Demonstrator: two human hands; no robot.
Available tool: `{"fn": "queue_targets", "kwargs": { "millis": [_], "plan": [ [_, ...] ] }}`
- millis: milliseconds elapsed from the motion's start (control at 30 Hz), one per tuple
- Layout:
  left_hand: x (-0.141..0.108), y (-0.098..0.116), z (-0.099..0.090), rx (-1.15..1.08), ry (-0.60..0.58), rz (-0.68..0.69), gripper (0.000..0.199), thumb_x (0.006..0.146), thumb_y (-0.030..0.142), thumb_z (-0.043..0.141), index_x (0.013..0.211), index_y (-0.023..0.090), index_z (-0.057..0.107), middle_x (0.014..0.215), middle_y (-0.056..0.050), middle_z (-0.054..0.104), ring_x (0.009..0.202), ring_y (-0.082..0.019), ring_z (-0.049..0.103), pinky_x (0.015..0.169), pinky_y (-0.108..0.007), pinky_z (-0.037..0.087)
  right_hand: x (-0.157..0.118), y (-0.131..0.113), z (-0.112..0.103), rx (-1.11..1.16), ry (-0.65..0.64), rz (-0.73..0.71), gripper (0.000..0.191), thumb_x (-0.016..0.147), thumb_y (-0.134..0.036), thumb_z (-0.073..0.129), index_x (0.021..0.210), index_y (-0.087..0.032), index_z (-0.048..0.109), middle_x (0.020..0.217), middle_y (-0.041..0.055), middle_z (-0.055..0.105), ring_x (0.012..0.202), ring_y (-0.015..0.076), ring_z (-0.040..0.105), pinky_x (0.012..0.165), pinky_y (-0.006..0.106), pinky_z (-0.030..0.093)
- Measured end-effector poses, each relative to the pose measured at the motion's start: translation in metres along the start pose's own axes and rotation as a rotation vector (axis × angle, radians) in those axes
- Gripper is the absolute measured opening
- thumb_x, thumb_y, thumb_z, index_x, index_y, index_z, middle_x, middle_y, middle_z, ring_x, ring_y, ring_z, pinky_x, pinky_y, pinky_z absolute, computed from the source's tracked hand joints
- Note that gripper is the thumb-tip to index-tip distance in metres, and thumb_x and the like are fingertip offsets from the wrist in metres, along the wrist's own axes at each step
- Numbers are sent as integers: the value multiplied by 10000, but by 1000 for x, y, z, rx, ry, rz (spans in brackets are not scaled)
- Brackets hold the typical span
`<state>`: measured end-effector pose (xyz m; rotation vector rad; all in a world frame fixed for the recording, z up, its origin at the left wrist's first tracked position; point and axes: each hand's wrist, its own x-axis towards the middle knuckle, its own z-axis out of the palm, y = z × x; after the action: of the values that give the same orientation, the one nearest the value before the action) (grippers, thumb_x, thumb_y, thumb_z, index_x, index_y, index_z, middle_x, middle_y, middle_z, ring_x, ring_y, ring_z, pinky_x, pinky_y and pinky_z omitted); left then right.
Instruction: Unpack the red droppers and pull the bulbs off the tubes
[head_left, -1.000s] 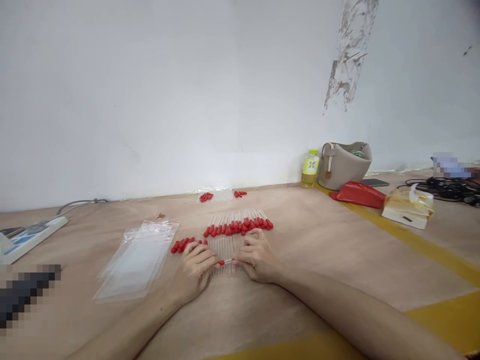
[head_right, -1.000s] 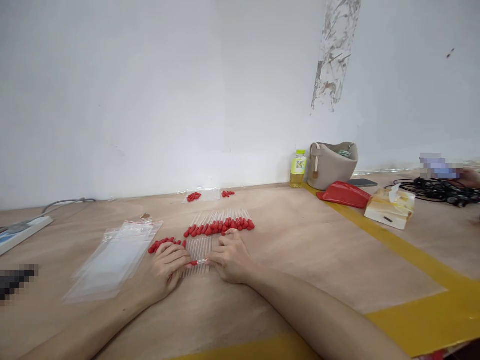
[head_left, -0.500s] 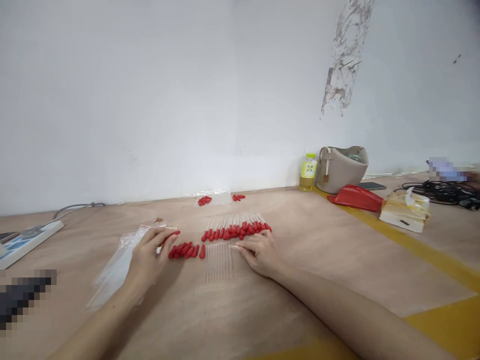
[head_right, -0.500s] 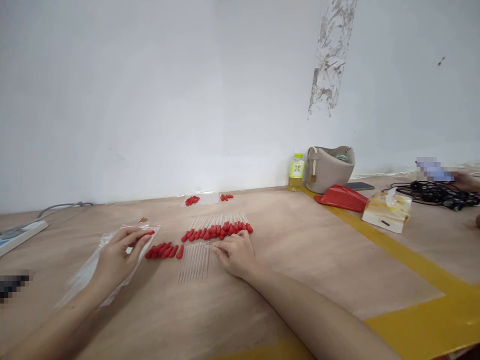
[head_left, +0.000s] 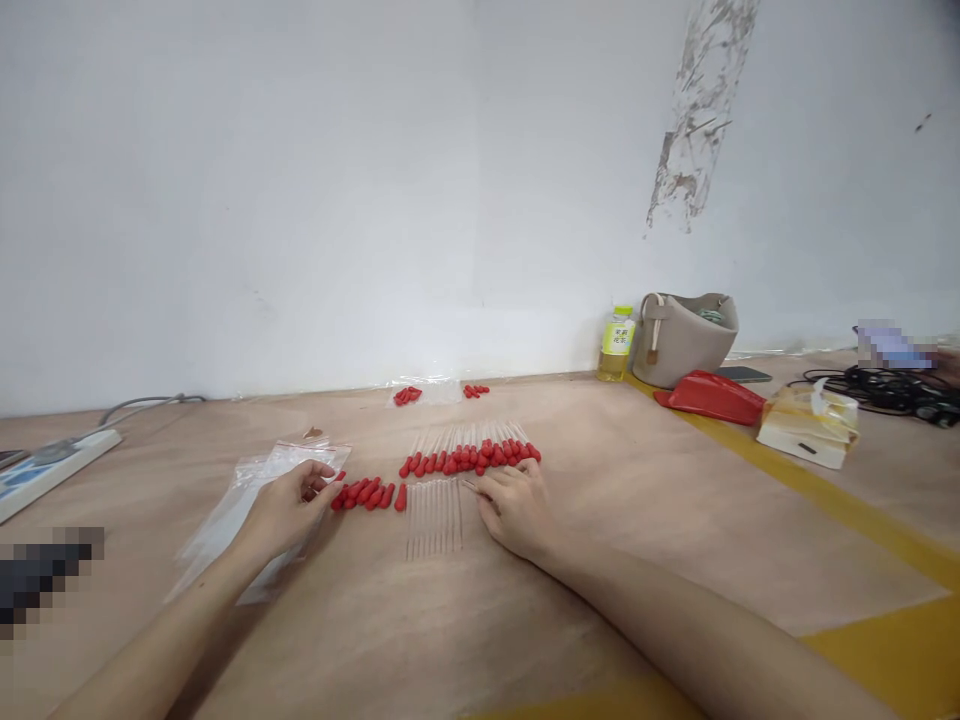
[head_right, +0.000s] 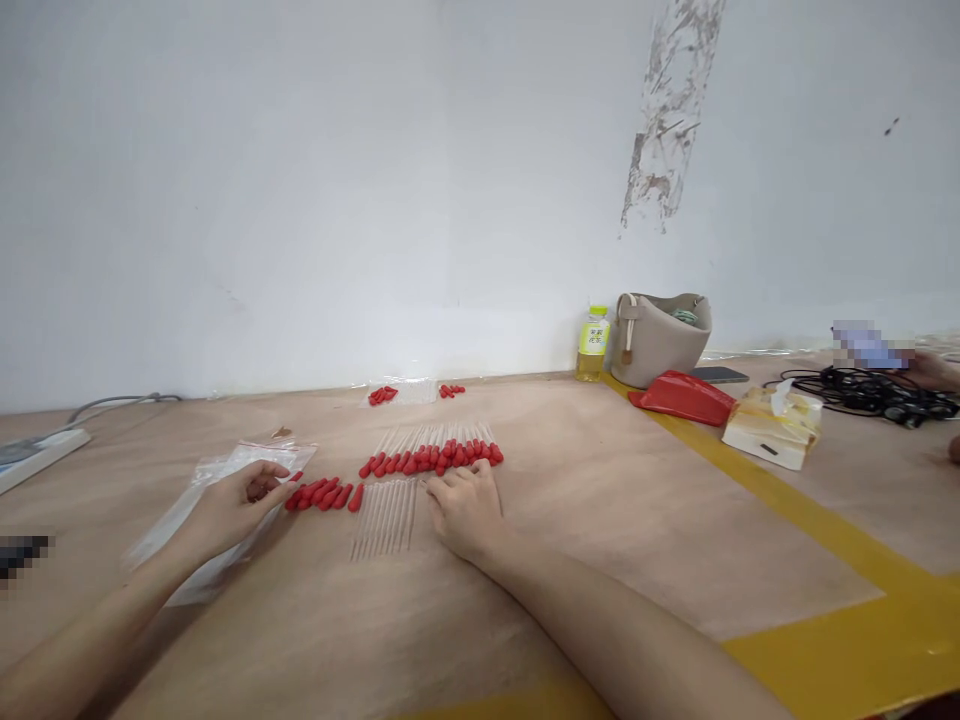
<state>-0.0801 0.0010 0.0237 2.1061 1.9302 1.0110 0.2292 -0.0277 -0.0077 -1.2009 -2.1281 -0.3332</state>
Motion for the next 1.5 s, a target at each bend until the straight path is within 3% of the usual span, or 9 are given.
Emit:
{"fn": "queue_targets", "kwargs": {
  "millis": [100,400,733,967,1100,1233,1400,1500],
  "plan": [
    [1,-3,6,-32,-69,9,412,705,544,500,873,175,568,761,-35,649,671,-174,605,595,-264,453,-2,0,4,16,0,-29,151,794,-197,475,729,-210,611,709,3,633,726,131,518,731,321,213],
    [-1,-2,10,-59,-83,16,424,729,567,446,851,193,604,787,-30,669,712,-189,614,650,-272,454,-3,-8,2,91,-7,-15,128,753,-198,501,817,-208,611,747,9,644,756,142,511,758,337,229],
    [2,-4,6,33,-92,-14,399,733,540,437,822,198,622,772,-22,674,700,-199,618,637,-266,443,-3,-9,-1,114,-29,-80,284,715,-475,559,815,-219,633,782,23,652,801,176,511,879,412,194],
    [4,-5,-1,101,-81,-3,374,753,505,409,836,202,613,789,-20,662,725,-193,603,650,-268,432,-3,-10,-5,109,-85,-121,372,693,-560,545,798,-216,642,783,26,649,819,186,501,896,426,187],
    [6,10,-3,206,-15,100,334,744,473,415,755,207,618,823,-23,643,764,-192,576,652,-266,420,-3,-10,-6,126,-103,-119,390,705,-568,532,837,-218,642,794,34,651,832,194,501,902,429,182],
    [16,38,6,289,-121,245,319,719,461,439,686,207,629,830,-51,624,832,-216,556,747,-304,409,-3,-10,-7,137,-115,-110,403,718,-573,518,873,-220,634,813,33,650,840,191,506,910,423,183],
    [40,65,23,394,-302,188,315,611,507,535,702,239,674,958,-71,616,929,-269,534,808,-368,379,-2,-9,-8,131,-123,-100,360,794,-512,460,932,-216,611,817,42,657,865,195,512,914,421,189],
    [52,69,34,361,-385,103,309,546,512,586,624,225,670,825,-70,648,860,-261,563,761,-347,396,-1,-8,-7,146,-121,-91,274,864,-377,394,962,-212,589,838,41,658,860,180,516,915,413,189]
  ]
}}
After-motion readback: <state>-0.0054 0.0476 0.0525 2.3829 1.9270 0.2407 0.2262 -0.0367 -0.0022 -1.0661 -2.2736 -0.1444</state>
